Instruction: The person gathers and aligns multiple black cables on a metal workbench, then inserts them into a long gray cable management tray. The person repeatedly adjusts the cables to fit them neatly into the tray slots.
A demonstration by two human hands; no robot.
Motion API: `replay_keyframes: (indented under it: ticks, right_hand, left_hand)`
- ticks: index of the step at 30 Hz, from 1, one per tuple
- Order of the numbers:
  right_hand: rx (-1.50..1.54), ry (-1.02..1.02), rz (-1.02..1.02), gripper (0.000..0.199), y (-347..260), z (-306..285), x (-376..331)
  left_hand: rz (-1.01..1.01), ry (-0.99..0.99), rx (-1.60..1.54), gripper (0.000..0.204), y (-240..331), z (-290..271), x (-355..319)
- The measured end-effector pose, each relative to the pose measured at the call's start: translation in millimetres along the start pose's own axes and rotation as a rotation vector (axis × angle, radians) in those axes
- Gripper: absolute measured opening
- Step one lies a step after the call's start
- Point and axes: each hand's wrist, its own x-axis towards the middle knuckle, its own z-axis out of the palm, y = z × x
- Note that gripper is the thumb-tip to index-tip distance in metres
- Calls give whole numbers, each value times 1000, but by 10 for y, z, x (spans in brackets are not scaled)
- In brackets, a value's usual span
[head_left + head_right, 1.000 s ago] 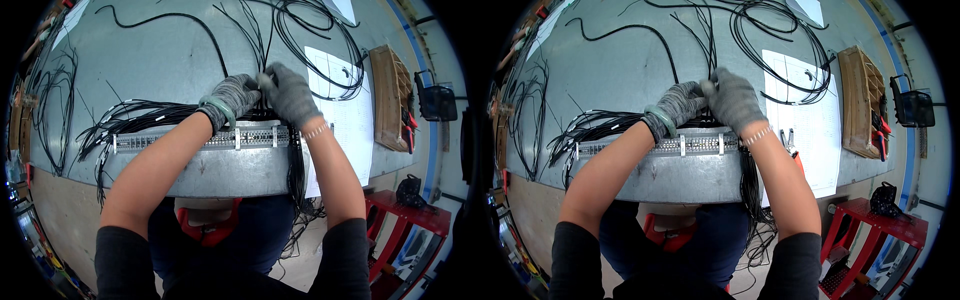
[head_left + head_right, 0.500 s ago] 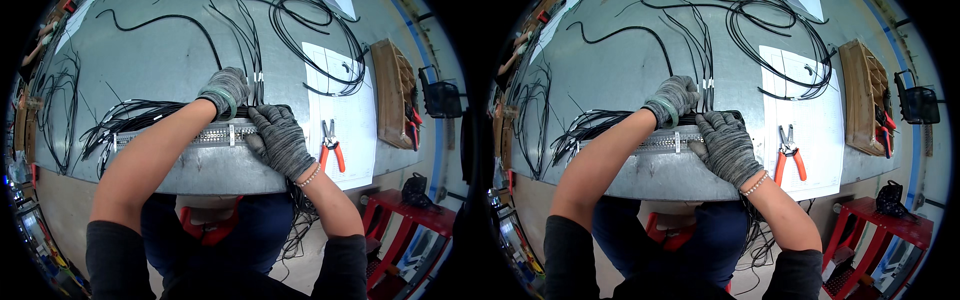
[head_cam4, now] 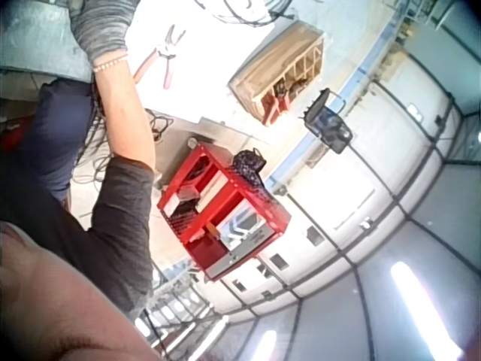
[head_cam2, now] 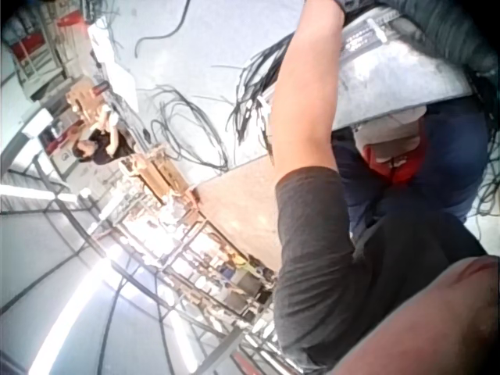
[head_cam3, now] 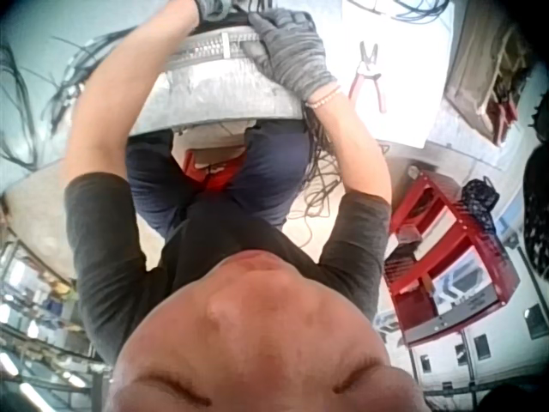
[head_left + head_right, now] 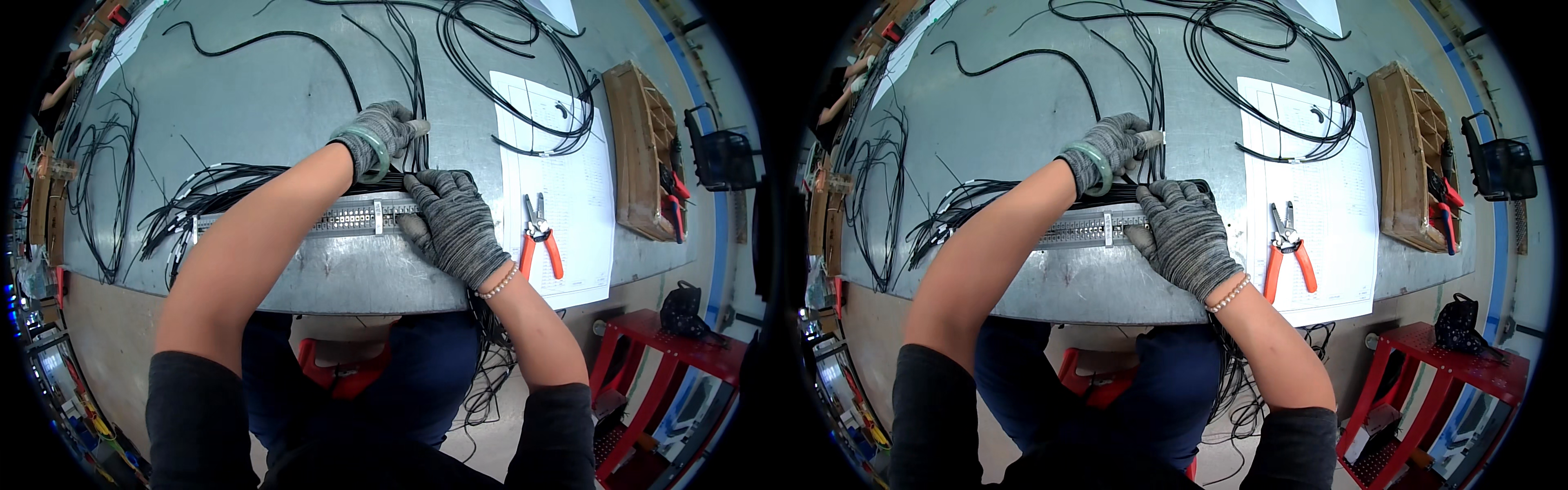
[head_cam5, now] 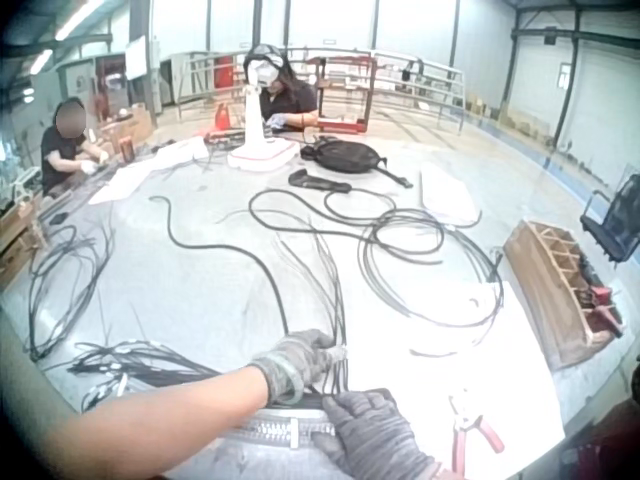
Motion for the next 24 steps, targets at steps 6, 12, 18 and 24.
replay_keyframes:
  ticks: [6,12,18,24]
  right_hand:
    - [17,11,-1,56,48,18,-25]
    - [41,20,12,55,43,13,-39]
    - [29,36,5,55,59,44,-46]
    - [23,17,14,56,44,33,-58]
  left_hand:
    - [-79,-144,-114,37,3,-75,-23]
    - [-193,-160,-256,30,56,-176,-146]
    - [-179,-240,-23,28,29,-168,-39]
    - [-149,-301,132,24,32,-134,16]
